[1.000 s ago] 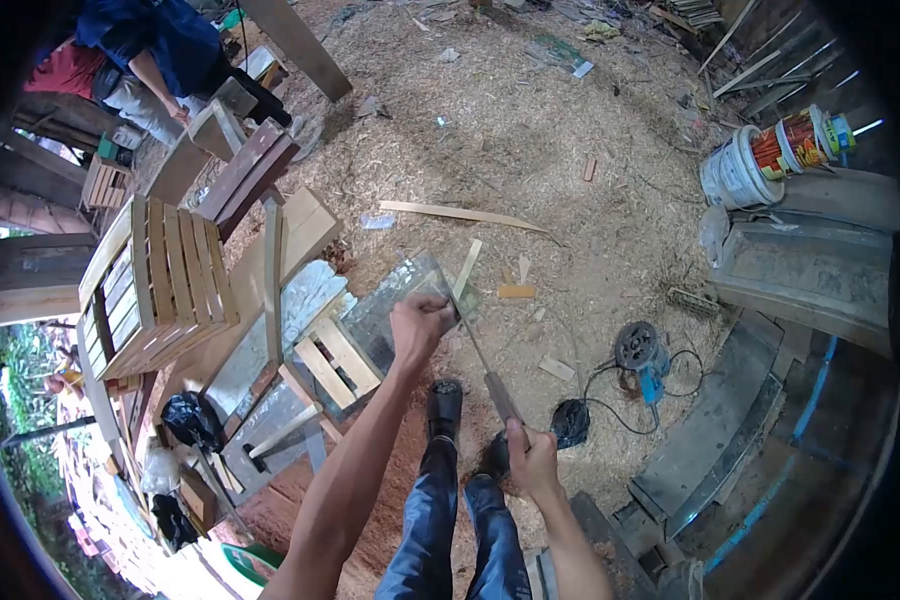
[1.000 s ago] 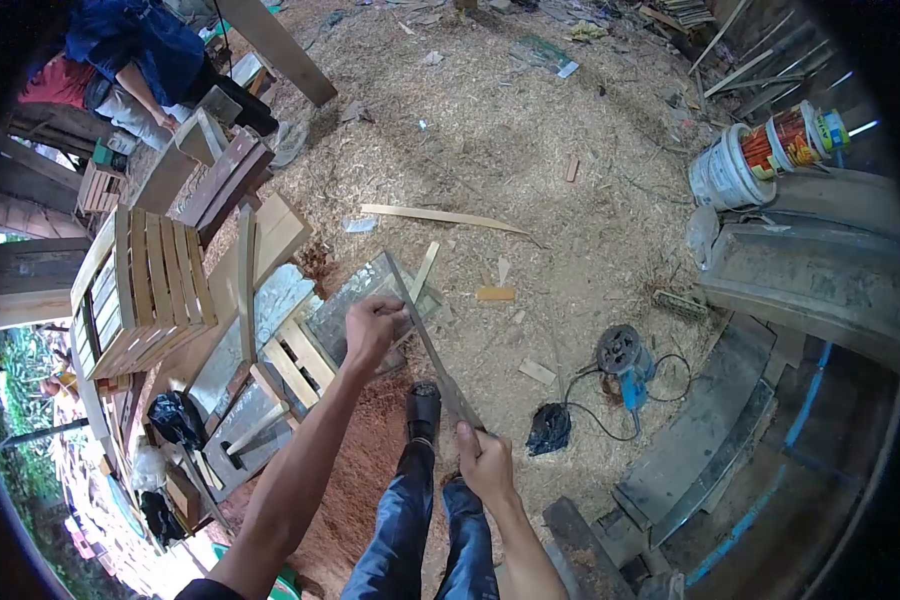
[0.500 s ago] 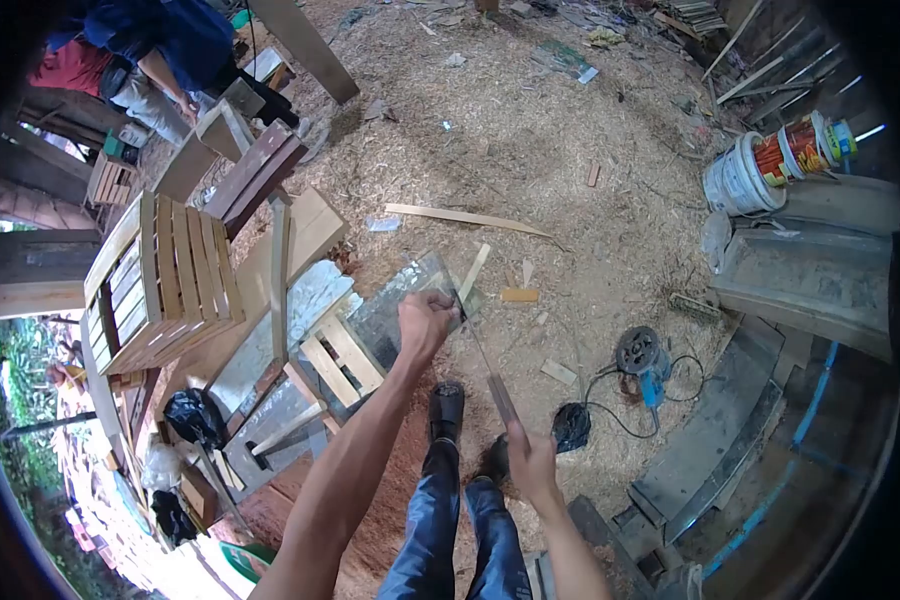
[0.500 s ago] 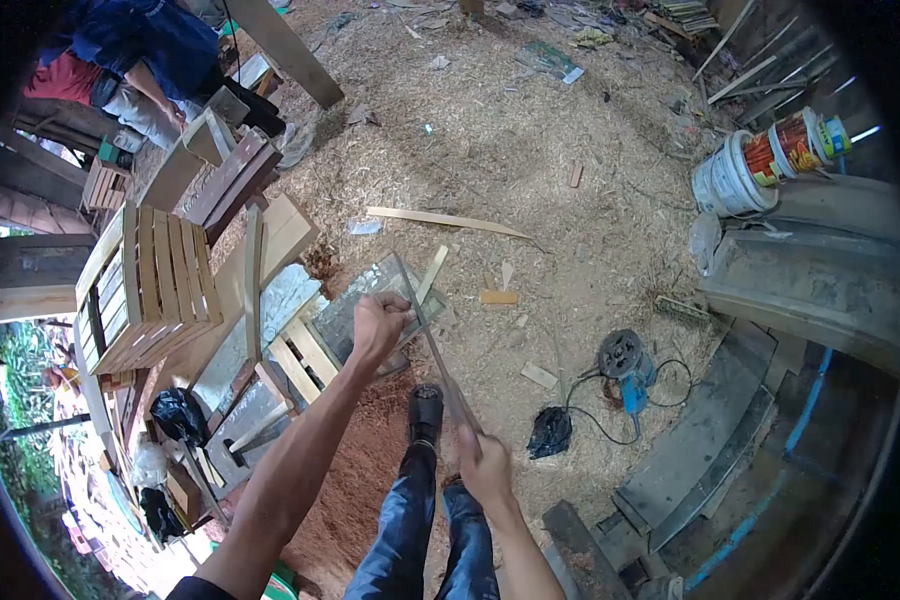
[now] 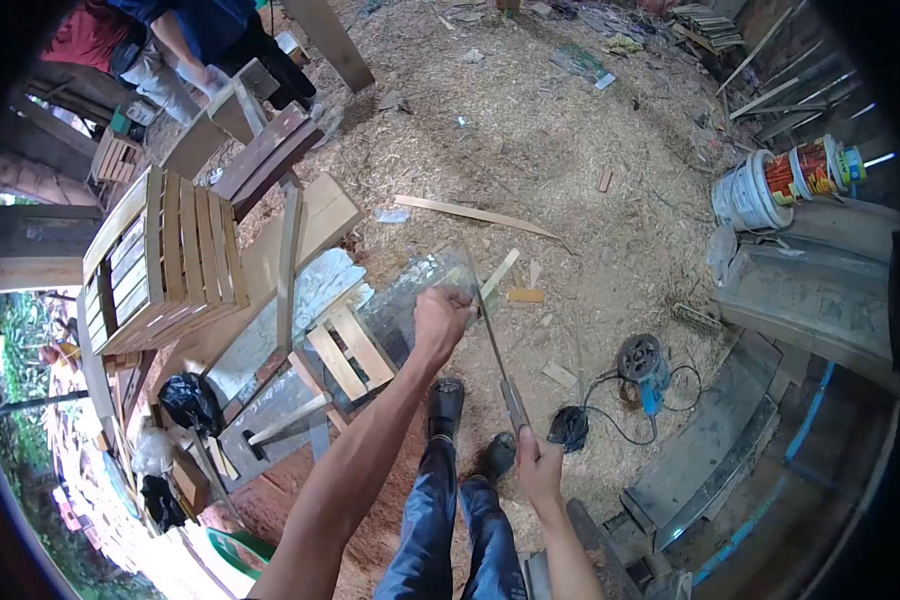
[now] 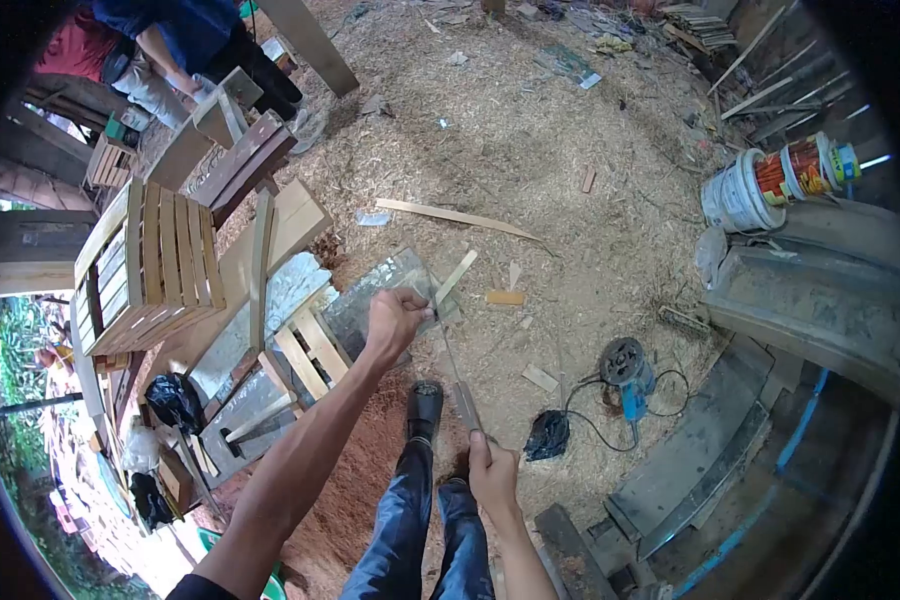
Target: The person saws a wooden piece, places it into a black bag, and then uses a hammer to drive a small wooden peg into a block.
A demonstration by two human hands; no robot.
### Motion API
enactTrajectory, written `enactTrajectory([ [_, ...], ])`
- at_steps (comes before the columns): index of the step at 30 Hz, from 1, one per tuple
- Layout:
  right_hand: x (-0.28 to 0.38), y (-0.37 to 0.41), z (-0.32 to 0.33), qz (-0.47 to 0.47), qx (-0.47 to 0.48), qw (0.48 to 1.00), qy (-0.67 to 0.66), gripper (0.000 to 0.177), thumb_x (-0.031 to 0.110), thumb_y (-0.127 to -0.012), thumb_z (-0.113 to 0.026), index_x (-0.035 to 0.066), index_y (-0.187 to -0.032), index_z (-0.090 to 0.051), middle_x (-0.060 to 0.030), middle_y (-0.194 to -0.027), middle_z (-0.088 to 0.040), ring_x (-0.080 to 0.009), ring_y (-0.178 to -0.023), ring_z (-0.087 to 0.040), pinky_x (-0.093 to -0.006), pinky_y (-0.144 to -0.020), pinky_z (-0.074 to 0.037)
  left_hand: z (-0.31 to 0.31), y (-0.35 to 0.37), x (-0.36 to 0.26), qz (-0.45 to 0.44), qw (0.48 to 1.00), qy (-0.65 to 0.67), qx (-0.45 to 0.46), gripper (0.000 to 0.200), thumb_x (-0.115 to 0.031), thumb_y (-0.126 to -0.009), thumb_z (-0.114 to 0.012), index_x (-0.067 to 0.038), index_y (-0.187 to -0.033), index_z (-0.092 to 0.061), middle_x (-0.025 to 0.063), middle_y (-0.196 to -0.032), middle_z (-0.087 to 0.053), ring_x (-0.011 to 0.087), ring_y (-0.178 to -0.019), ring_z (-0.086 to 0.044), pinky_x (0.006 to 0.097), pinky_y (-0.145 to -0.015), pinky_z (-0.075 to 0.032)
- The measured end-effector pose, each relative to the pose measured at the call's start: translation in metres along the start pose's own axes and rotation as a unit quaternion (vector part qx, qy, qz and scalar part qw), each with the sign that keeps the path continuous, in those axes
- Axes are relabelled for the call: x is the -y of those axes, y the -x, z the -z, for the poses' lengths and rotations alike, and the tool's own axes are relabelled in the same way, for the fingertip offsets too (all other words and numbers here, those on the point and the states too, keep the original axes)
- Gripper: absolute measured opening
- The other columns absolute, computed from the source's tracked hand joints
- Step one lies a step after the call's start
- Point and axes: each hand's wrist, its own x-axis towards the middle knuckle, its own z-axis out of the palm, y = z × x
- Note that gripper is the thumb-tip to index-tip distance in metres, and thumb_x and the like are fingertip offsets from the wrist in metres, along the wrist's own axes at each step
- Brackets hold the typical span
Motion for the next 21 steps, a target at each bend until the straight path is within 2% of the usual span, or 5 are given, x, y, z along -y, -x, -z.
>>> enactTrajectory([
  [3, -0.007, -0.014, -0.011, 0.001, -0.02, 1.0, 0.017, 0.05, 0.032, -0.096, -0.049, -0.007, -0.066, -0.058, -0.0193, -0.049, -0.044, -0.0201, -0.045, -0.051, -0.0404, -0.049, -0.037, -0.002, 0.006, -0.004, -0.034, 0.999, -0.039, -0.005, 0.017, -0.009, -0.068, -0.076, -0.002, -0.083, -0.071, 0.018, -0.078, -0.069, 0.031, -0.075, -0.068, 0.0368, -0.069, -0.053],
  [11, -0.008, -0.017, -0.022, 0.046, -0.053, 0.997, -0.022, 0.049, 0.031, -0.097, -0.049, -0.007, -0.066, -0.056, -0.0146, -0.047, -0.039, -0.0181, -0.043, -0.045, -0.0391, -0.046, -0.033, 0.0, 0.006, -0.006, 0.002, 1.0, 0.002, 0.006, 0.018, -0.011, -0.068, -0.077, -0.002, -0.083, -0.071, 0.0182, -0.077, -0.068, 0.0308, -0.075, -0.068, 0.0371, -0.069, -0.053],
  [16, -0.036, 0.024, -0.007, -0.004, -0.011, 0.999, -0.032, 0.052, 0.035, -0.099, -0.045, 0.002, -0.06, -0.052, 0.0032, -0.048, -0.042, -0.0069, -0.047, -0.042, -0.0284, -0.043, -0.03, -0.004, 0.005, 0.002, -0.01, 1.0, -0.009, 0.003, 0.017, -0.01, -0.068, -0.075, -0.002, -0.083, -0.072, 0.0193, -0.078, -0.068, 0.032, -0.076, -0.068, 0.0375, -0.071, -0.053],
  [17, -0.029, 0.007, -0.015, -0.007, -0.036, 0.999, -0.031, 0.052, 0.033, -0.097, -0.048, -0.006, -0.063, -0.054, -0.0116, -0.046, -0.038, -0.0136, -0.045, -0.041, -0.0385, -0.045, -0.032, -0.005, 0.002, 0.004, -0.028, 0.999, -0.034, -0.001, 0.018, -0.009, -0.069, -0.076, 0.0, -0.083, -0.071, 0.0173, -0.076, -0.068, 0.0259, -0.071, -0.067, 0.0344, -0.067, -0.052],
  [21, 0.026, -0.072, -0.031, 0.035, -0.03, 0.999, 0.013, 0.054, 0.037, -0.097, -0.047, -0.006, -0.066, -0.055, -0.0181, -0.049, -0.042, -0.021, -0.043, -0.046, -0.0414, -0.047, -0.035, -0.008, -0.001, 0.011, -0.066, 0.996, -0.051, -0.028, 0.018, -0.007, -0.07, -0.076, 0.003, -0.084, -0.07, 0.0155, -0.074, -0.069, 0.0196, -0.067, -0.066, 0.0313, -0.063, -0.051],
])
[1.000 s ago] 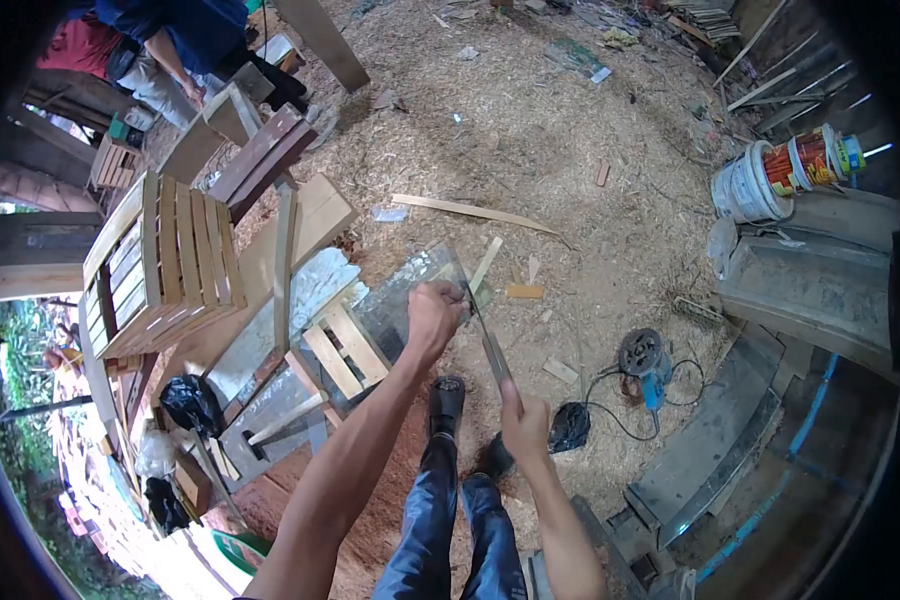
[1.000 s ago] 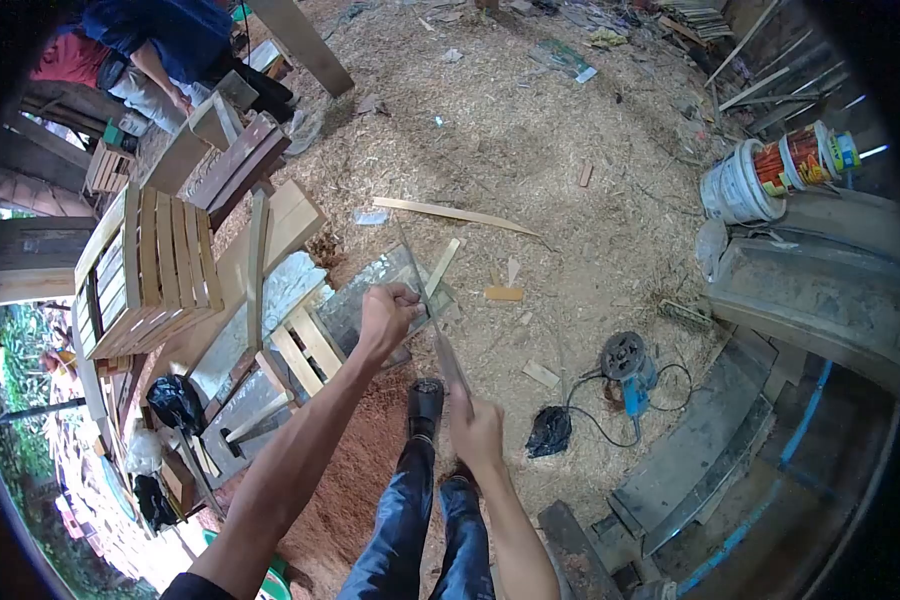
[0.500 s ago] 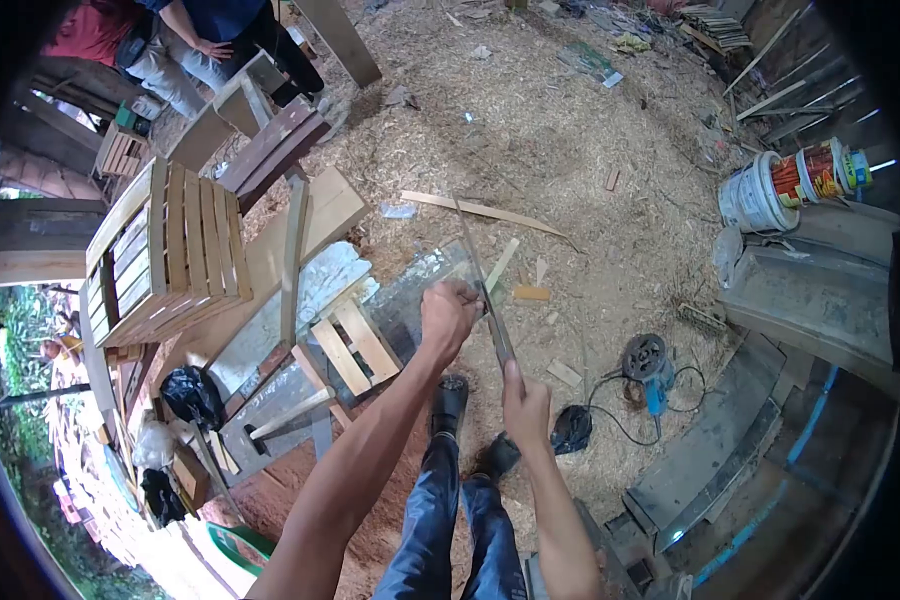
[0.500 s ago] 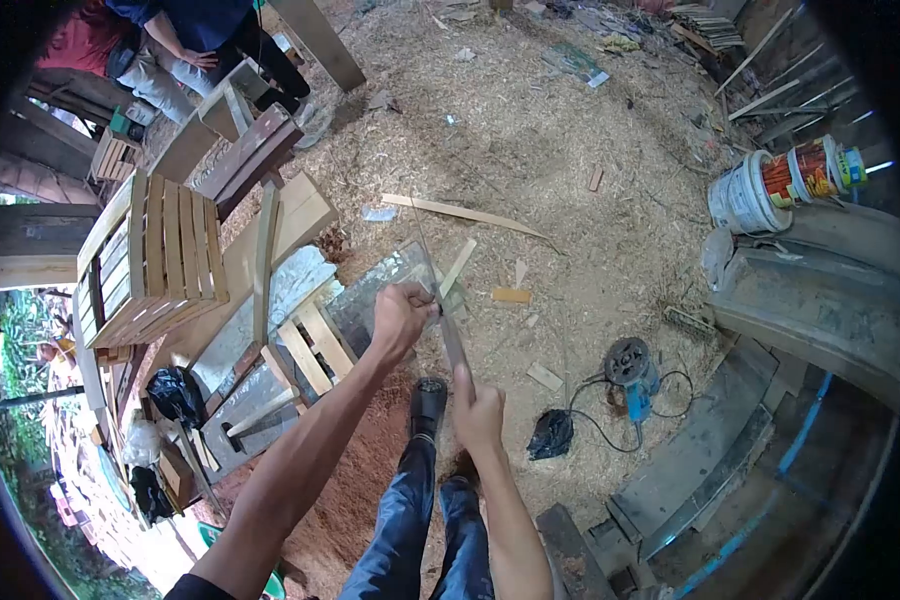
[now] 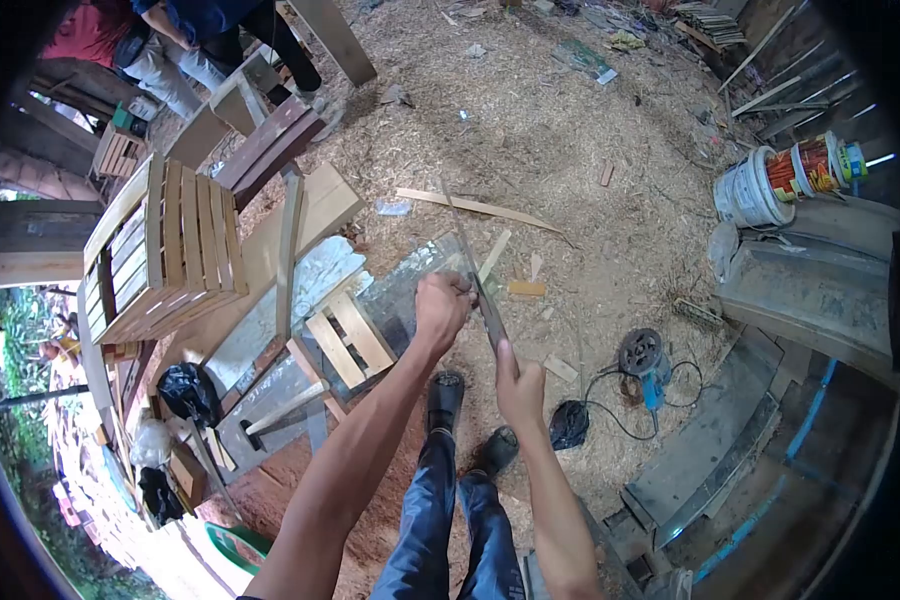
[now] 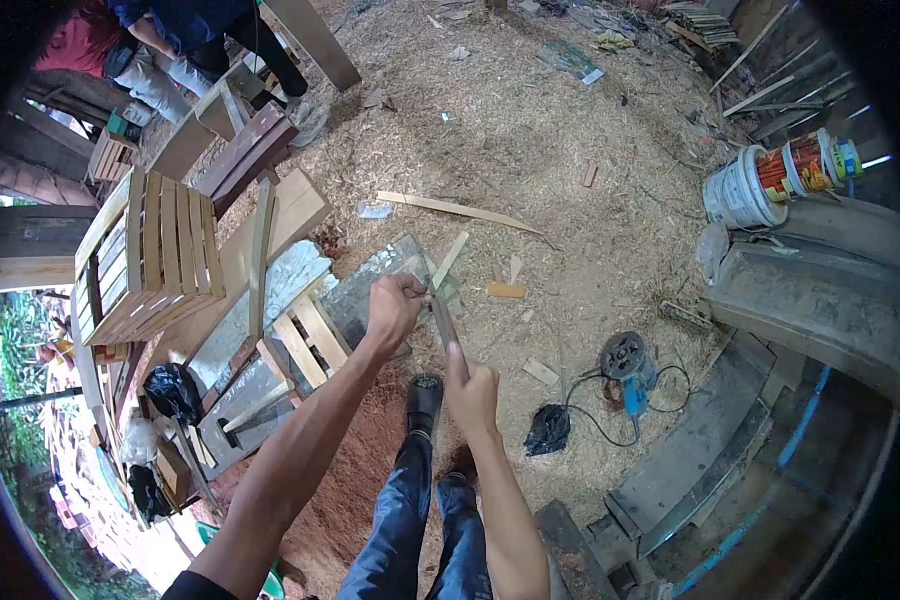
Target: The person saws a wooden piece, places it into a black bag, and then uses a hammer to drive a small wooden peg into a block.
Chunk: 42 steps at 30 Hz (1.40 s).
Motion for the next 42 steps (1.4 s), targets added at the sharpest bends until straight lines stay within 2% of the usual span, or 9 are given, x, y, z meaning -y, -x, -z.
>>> enactTrajectory([
  [5, -0.026, 0.07, 0.021, -0.016, 0.017, 0.999, -0.047, 0.047, 0.032, -0.096, -0.049, -0.007, -0.073, -0.06, -0.0211, -0.052, -0.047, -0.026, -0.048, -0.058, -0.0416, -0.049, -0.039, 0.005, 0.007, -0.017, 0.054, 0.997, 0.05, -0.002, 0.018, -0.005, -0.07, -0.075, 0.003, -0.085, -0.07, 0.0163, -0.075, -0.069, 0.0193, -0.069, -0.066, 0.0312, -0.064, -0.051],
  [7, -0.039, 0.107, 0.029, 0.046, -0.04, 0.998, -0.033, 0.053, 0.033, -0.097, -0.049, 0.001, -0.055, -0.049, -0.0009, -0.045, -0.038, -0.0102, -0.044, -0.037, -0.0341, -0.043, -0.028, 0.007, 0.006, -0.018, 0.036, 0.999, 0.002, 0.005, 0.017, -0.004, -0.07, -0.074, 0.003, -0.085, -0.07, 0.0165, -0.077, -0.069, 0.0188, -0.07, -0.067, 0.0307, -0.065, -0.051],
  [8, -0.043, 0.106, 0.028, 0.046, -0.039, 0.998, -0.033, 0.053, 0.033, -0.097, -0.049, 0.001, -0.055, -0.049, -0.0009, -0.045, -0.038, -0.0102, -0.044, -0.037, -0.0341, -0.043, -0.028, 0.008, 0.003, -0.016, 0.036, 0.999, 0.002, 0.004, 0.017, -0.004, -0.07, -0.074, 0.003, -0.085, -0.07, 0.0165, -0.077, -0.069, 0.0188, -0.07, -0.067, 0.0307, -0.065, -0.051],
  [12, -0.044, 0.06, 0.013, 0.045, -0.031, 0.998, 0.006, 0.055, 0.035, -0.098, -0.047, -0.002, -0.057, -0.048, -0.0027, -0.045, -0.036, -0.0116, -0.043, -0.037, -0.0349, -0.043, -0.028, 0.001, 0.003, -0.008, 0.003, 1.0, -0.008, 0.014, 0.016, -0.004, -0.072, -0.071, 0.004, -0.086, -0.07, 0.0167, -0.076, -0.069, 0.0182, -0.069, -0.066, 0.0308, -0.065, -0.051],
  [14, -0.025, 0.02, 0.004, 0.007, 0.002, 1.0, 0.008, 0.054, 0.037, -0.096, -0.048, -0.007, -0.067, -0.058, -0.0244, -0.053, -0.048, -0.0349, -0.049, -0.054, -0.0434, -0.05, -0.038, 0.005, 0.003, -0.011, -0.006, 1.0, -0.021, 0.004, 0.015, -0.004, -0.072, -0.071, 0.004, -0.085, -0.07, 0.0165, -0.075, -0.069, 0.018, -0.069, -0.065, 0.0309, -0.065, -0.051],
  [24, -0.05, 0.118, 0.04, -0.016, 0.002, 1.0, 0.003, 0.047, 0.032, -0.095, -0.05, -0.005, -0.069, -0.061, -0.025, -0.057, -0.053, -0.0359, -0.053, -0.061, -0.0419, -0.05, -0.041, 0.005, 0.005, -0.011, 0.008, 1.0, 0.003, 0.016, 0.013, -0.002, -0.073, -0.069, 0.003, -0.085, -0.07, 0.0168, -0.076, -0.069, 0.0198, -0.067, -0.065, 0.0325, -0.062, -0.051],
  [29, -0.01, 0.018, 0.008, 0.046, -0.027, 0.998, -0.031, 0.052, 0.035, -0.096, -0.048, -0.006, -0.066, -0.056, -0.0232, -0.054, -0.049, -0.0329, -0.049, -0.054, -0.0422, -0.051, -0.038, 0.009, 0.005, -0.017, -0.009, 0.999, -0.025, 0.019, 0.014, -0.002, -0.072, -0.07, 0.004, -0.085, -0.07, 0.0181, -0.077, -0.069, 0.0223, -0.071, -0.067, 0.0326, -0.065, -0.052],
  [35, -0.008, 0.021, -0.008, 0.015, -0.002, 0.997, -0.079, 0.055, 0.037, -0.098, -0.045, -0.006, -0.066, -0.054, -0.0219, -0.052, -0.046, -0.031, -0.047, -0.04, -0.0425, -0.051, -0.038, 0.002, 0.008, -0.02, 0.038, 0.999, -0.03, -0.011, 0.013, -0.001, -0.072, -0.07, 0.003, -0.085, -0.07, 0.0166, -0.077, -0.07, 0.0206, -0.069, -0.068, 0.0324, -0.063, -0.052],
  [42, -0.012, 0.033, -0.013, 0.038, -0.028, 0.999, -0.028, 0.051, 0.034, -0.097, -0.046, -0.006, -0.068, -0.059, -0.0237, -0.052, -0.048, -0.0376, -0.051, -0.056, -0.0431, -0.05, -0.04, 0.007, 0.011, -0.016, 0.028, 0.999, 0.02, 0.004, 0.015, -0.002, -0.072, -0.067, 0.0, -0.086, -0.071, 0.0163, -0.077, -0.069, 0.021, -0.071, -0.068, 0.0328, -0.065, -0.052],
])
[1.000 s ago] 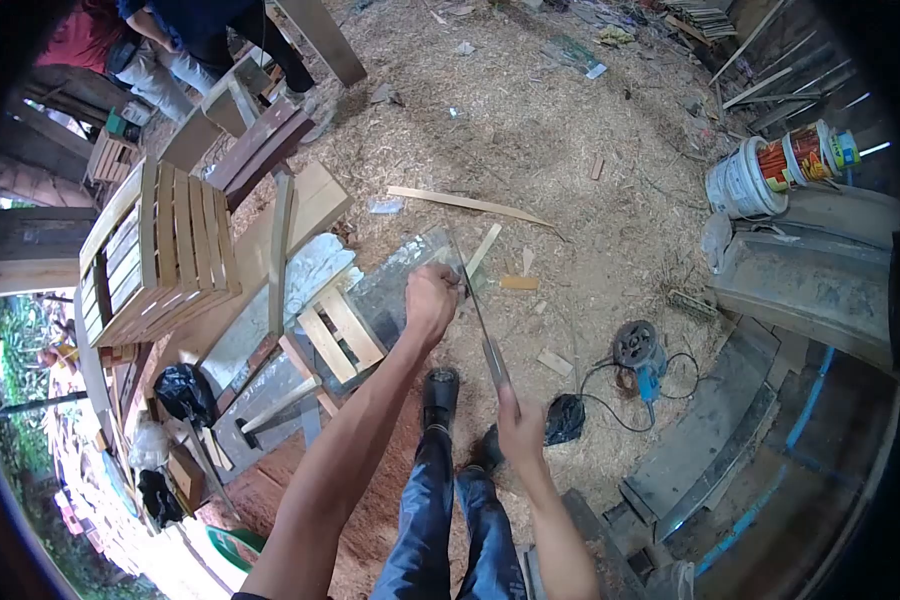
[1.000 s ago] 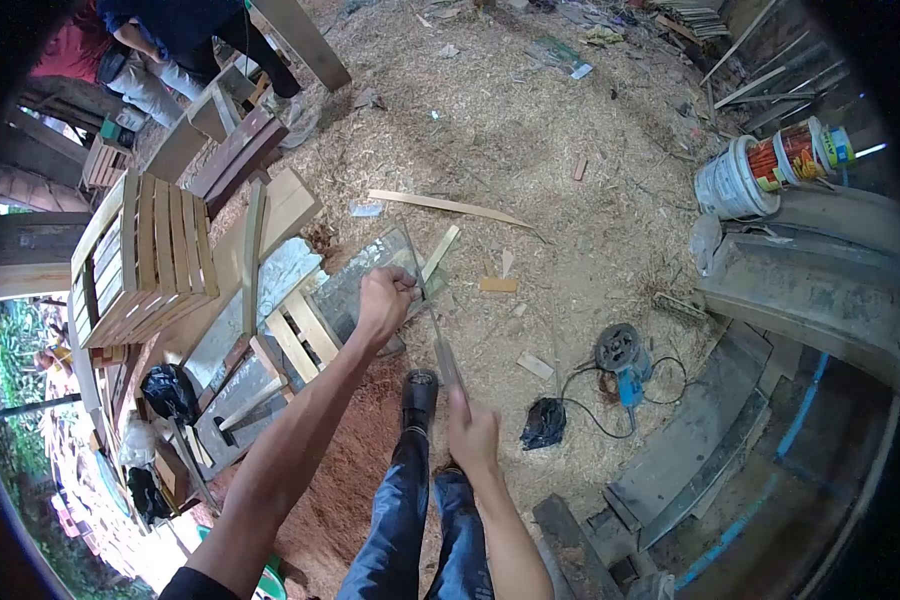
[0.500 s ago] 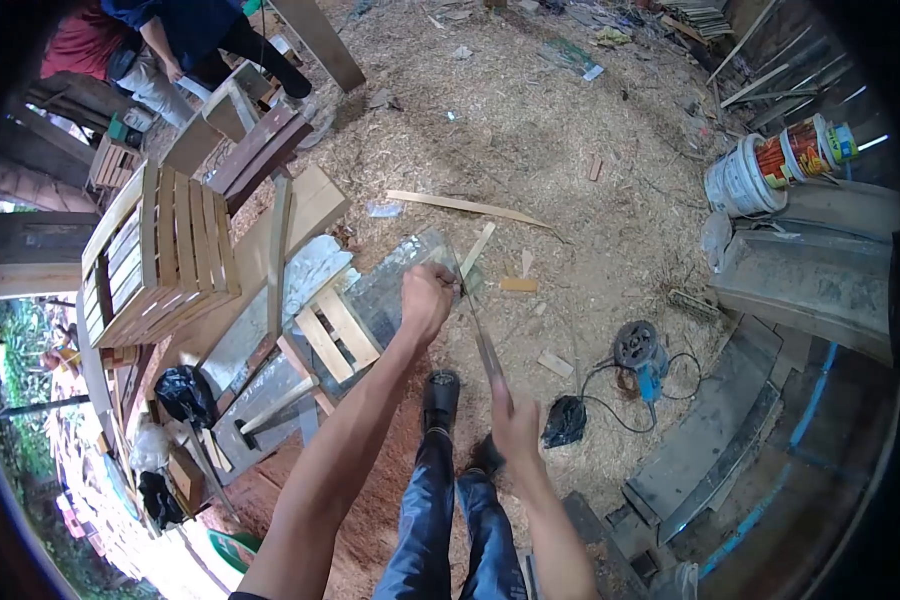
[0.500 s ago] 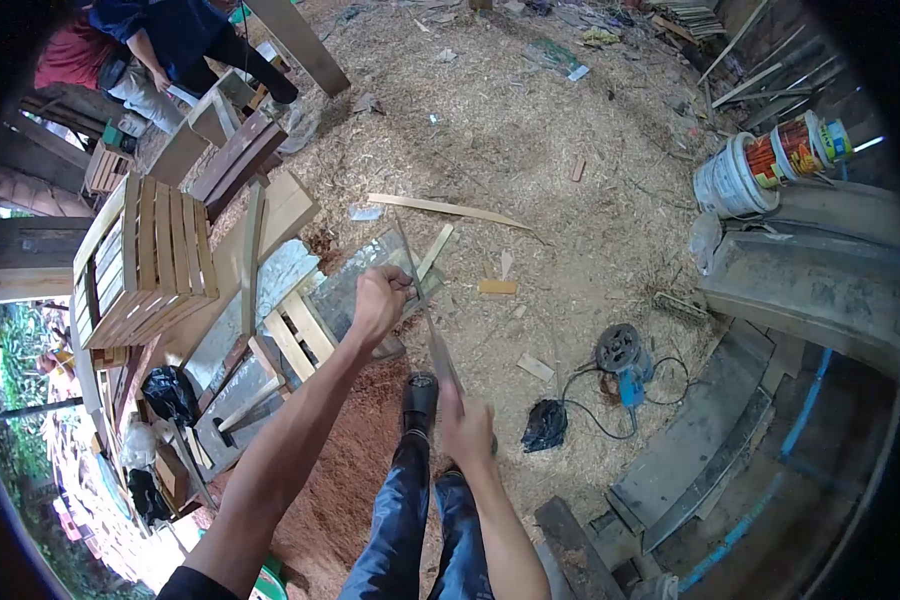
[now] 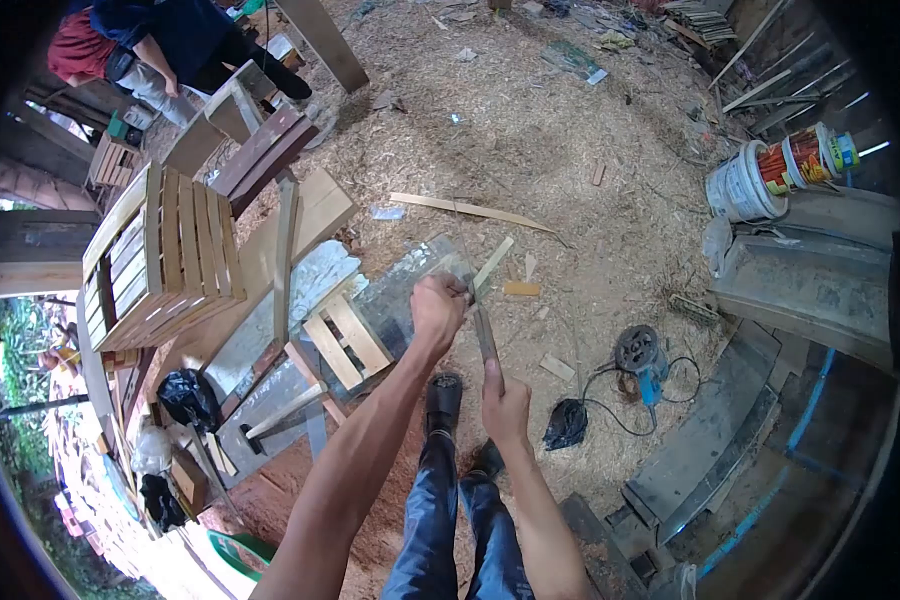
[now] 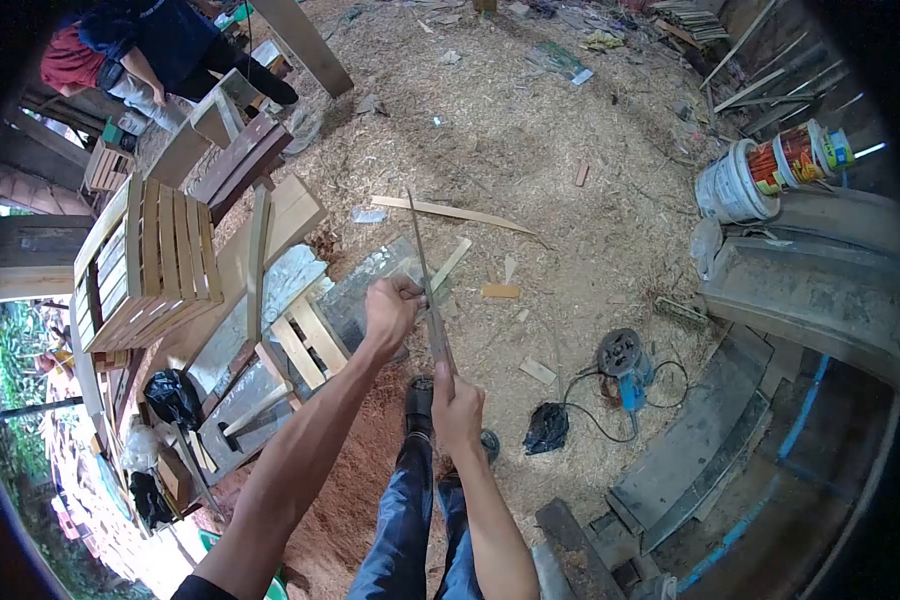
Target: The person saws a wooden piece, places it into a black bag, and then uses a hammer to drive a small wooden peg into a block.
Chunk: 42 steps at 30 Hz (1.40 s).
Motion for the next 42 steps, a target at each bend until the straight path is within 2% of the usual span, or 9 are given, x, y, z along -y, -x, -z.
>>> enactTrajectory([
  [9, -0.008, 0.06, 0.019, -0.037, 0.001, 0.998, 0.052, 0.048, 0.027, -0.096, -0.05, -0.004, -0.06, -0.056, -0.0214, -0.049, -0.047, -0.0338, -0.044, -0.055, -0.0421, -0.046, -0.037, 0.006, -0.01, 0.001, 0.011, 0.997, -0.016, 0.071, 0.016, -0.007, -0.068, -0.074, 0.0, -0.083, -0.071, 0.0173, -0.075, -0.068, 0.0271, -0.072, -0.068, 0.0358, -0.068, -0.053],
  [11, -0.007, 0.056, 0.024, -0.028, 0.006, 0.999, 0.041, 0.047, 0.027, -0.096, -0.05, -0.004, -0.061, -0.056, -0.0209, -0.049, -0.047, -0.033, -0.044, -0.054, -0.0415, -0.045, -0.037, 0.006, -0.01, 0.003, -0.038, 0.998, 0.0, 0.053, 0.017, -0.007, -0.069, -0.075, 0.001, -0.083, -0.07, 0.0158, -0.071, -0.067, 0.02, -0.065, -0.064, 0.0331, -0.062, -0.05],
  [16, 0.0, 0.079, 0.049, -0.084, 0.016, 0.996, -0.011, 0.045, 0.028, -0.096, -0.049, -0.004, -0.066, -0.058, -0.0203, -0.05, -0.046, -0.032, -0.044, -0.052, -0.0398, -0.047, -0.037, 0.0, -0.011, 0.009, -0.031, 0.998, 0.016, 0.043, 0.017, -0.006, -0.069, -0.076, 0.003, -0.081, -0.069, 0.015, -0.07, -0.066, 0.0177, -0.063, -0.062, 0.0319, -0.06, -0.049],
  [25, 0.008, -0.004, 0.01, -0.017, 0.005, 0.999, 0.039, 0.046, 0.031, -0.096, -0.048, -0.006, -0.072, -0.061, -0.0253, -0.055, -0.048, -0.0395, -0.051, -0.056, -0.0436, -0.049, -0.04, 0.002, -0.01, 0.003, -0.015, 0.999, 0.0, 0.038, 0.018, -0.007, -0.068, -0.076, 0.002, -0.083, -0.07, 0.0134, -0.069, -0.067, 0.0165, -0.062, -0.062, 0.031, -0.059, -0.049],
  [31, -0.003, 0.077, 0.047, -0.072, 0.042, 0.996, 0.035, 0.044, 0.031, -0.095, -0.049, -0.005, -0.074, -0.062, -0.0238, -0.056, -0.051, -0.0391, -0.054, -0.058, -0.0433, -0.05, -0.041, 0.009, -0.008, -0.003, -0.016, 0.999, 0.008, 0.045, 0.015, -0.005, -0.071, -0.071, 0.004, -0.084, -0.07, 0.0127, -0.071, -0.068, 0.0163, -0.063, -0.062, 0.0312, -0.059, -0.049],
  [33, -0.011, 0.083, 0.046, -0.071, 0.003, 0.997, 0.006, 0.044, 0.03, -0.095, -0.049, -0.005, -0.072, -0.061, -0.0239, -0.056, -0.05, -0.0391, -0.054, -0.058, -0.0435, -0.051, -0.04, 0.003, -0.006, 0.001, -0.005, 0.998, 0.017, 0.065, 0.015, -0.004, -0.072, -0.07, 0.004, -0.084, -0.069, 0.0127, -0.071, -0.068, 0.0164, -0.064, -0.062, 0.0311, -0.059, -0.049],
  [36, 0.004, 0.016, 0.02, -0.016, 0.004, 0.999, 0.04, 0.049, 0.033, -0.096, -0.048, -0.006, -0.069, -0.059, -0.0241, -0.055, -0.048, -0.0396, -0.052, -0.056, -0.0443, -0.051, -0.039, 0.002, -0.01, 0.01, -0.061, 0.996, 0.021, 0.059, 0.015, -0.004, -0.072, -0.069, 0.005, -0.084, -0.069, 0.0126, -0.07, -0.066, 0.0149, -0.064, -0.06, 0.0305, -0.058, -0.048],
  [38, 0.013, -0.021, 0.004, -0.021, 0.003, 0.999, 0.047, 0.051, 0.036, -0.096, -0.048, -0.006, -0.069, -0.059, -0.0245, -0.054, -0.049, -0.0384, -0.051, -0.055, -0.0445, -0.051, -0.039, 0.007, -0.007, 0.001, -0.034, 0.997, 0.028, 0.059, 0.015, -0.004, -0.072, -0.069, 0.005, -0.085, -0.069, 0.0131, -0.07, -0.067, 0.0152, -0.065, -0.061, 0.0306, -0.059, -0.049],
  [42, 0.001, 0.017, 0.017, -0.064, 0.007, 0.998, 0.003, 0.052, 0.035, -0.096, -0.048, -0.006, -0.067, -0.06, -0.0211, -0.052, -0.051, -0.0311, -0.048, -0.056, -0.0433, -0.051, -0.04, 0.0, -0.008, 0.007, 0.004, 0.997, 0.055, 0.046, 0.016, -0.003, -0.071, -0.07, 0.004, -0.085, -0.07, 0.0143, -0.071, -0.067, 0.0153, -0.067, -0.062, 0.0305, -0.06, -0.05],
])
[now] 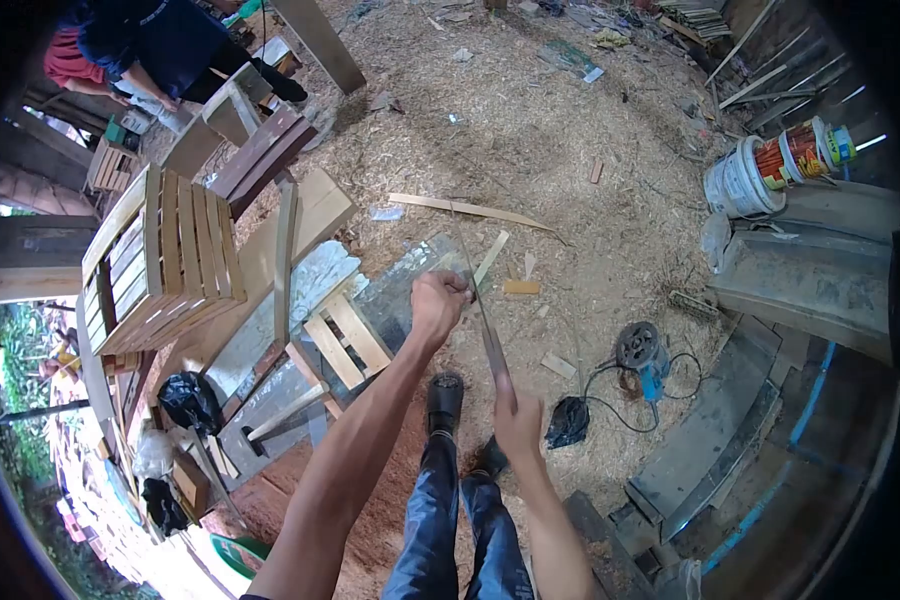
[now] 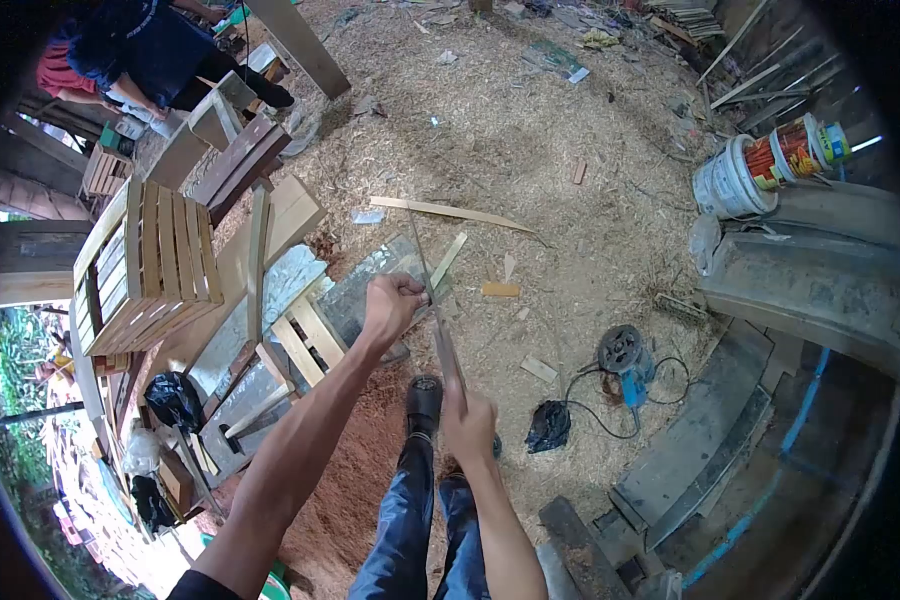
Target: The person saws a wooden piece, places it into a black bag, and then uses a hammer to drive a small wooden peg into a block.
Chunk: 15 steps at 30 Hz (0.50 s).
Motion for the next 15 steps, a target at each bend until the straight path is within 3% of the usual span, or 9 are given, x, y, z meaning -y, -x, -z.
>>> enactTrajectory([
  [4, -0.01, 0.05, 0.02, 0.027, -0.012, 0.999, -0.017, 0.052, 0.035, -0.095, -0.05, -0.005, -0.065, -0.061, -0.0162, -0.051, -0.055, -0.0256, -0.048, -0.057, -0.0415, -0.052, -0.042, 0.005, 0.0, -0.006, -0.023, 0.999, -0.041, 0.017, 0.014, -0.004, -0.07, -0.072, 0.004, -0.082, -0.07, 0.015, -0.076, -0.069, 0.0184, -0.068, -0.065, 0.031, -0.063, -0.051],
  [6, -0.007, 0.037, 0.014, -0.042, 0.011, 0.999, -0.006, 0.051, 0.035, -0.095, -0.049, -0.006, -0.067, -0.061, -0.0207, -0.053, -0.055, -0.0298, -0.05, -0.059, -0.0418, -0.052, -0.042, -0.001, -0.005, 0.004, -0.024, 0.999, -0.031, 0.019, 0.014, -0.004, -0.07, -0.073, 0.004, -0.082, -0.07, 0.015, -0.076, -0.069, 0.019, -0.067, -0.065, 0.0313, -0.063, -0.051],
  [8, 0.001, -0.01, -0.005, 0.039, -0.022, 0.998, 0.053, 0.05, 0.033, -0.095, -0.048, -0.006, -0.067, -0.061, -0.0233, -0.054, -0.053, -0.0341, -0.052, -0.06, -0.0423, -0.051, -0.042, 0.0, -0.007, 0.004, -0.033, 0.999, -0.023, 0.014, 0.014, -0.004, -0.07, -0.073, 0.004, -0.081, -0.07, 0.015, -0.076, -0.069, 0.0197, -0.066, -0.065, 0.0316, -0.064, -0.051],
  [11, 0.014, -0.034, -0.01, 0.036, 0.003, 0.998, 0.045, 0.05, 0.032, -0.096, -0.047, -0.007, -0.067, -0.06, -0.0238, -0.054, -0.05, -0.0371, -0.054, -0.06, -0.0426, -0.051, -0.041, 0.001, 0.001, -0.002, -0.034, 0.999, -0.032, 0.006, 0.014, -0.004, -0.07, -0.073, 0.003, -0.082, -0.07, 0.015, -0.073, -0.069, 0.0181, -0.065, -0.065, 0.0314, -0.062, -0.05],
  [15, -0.014, 0.032, 0.009, 0.034, -0.004, 0.999, 0.019, 0.049, 0.032, -0.096, -0.049, -0.006, -0.066, -0.058, -0.0211, -0.051, -0.047, -0.0322, -0.047, -0.056, -0.0417, -0.049, -0.04, 0.001, 0.003, -0.006, -0.005, 1.0, -0.03, 0.001, 0.014, -0.004, -0.07, -0.074, 0.002, -0.083, -0.07, 0.016, -0.073, -0.068, 0.0173, -0.064, -0.064, 0.0314, -0.061, -0.05],
])
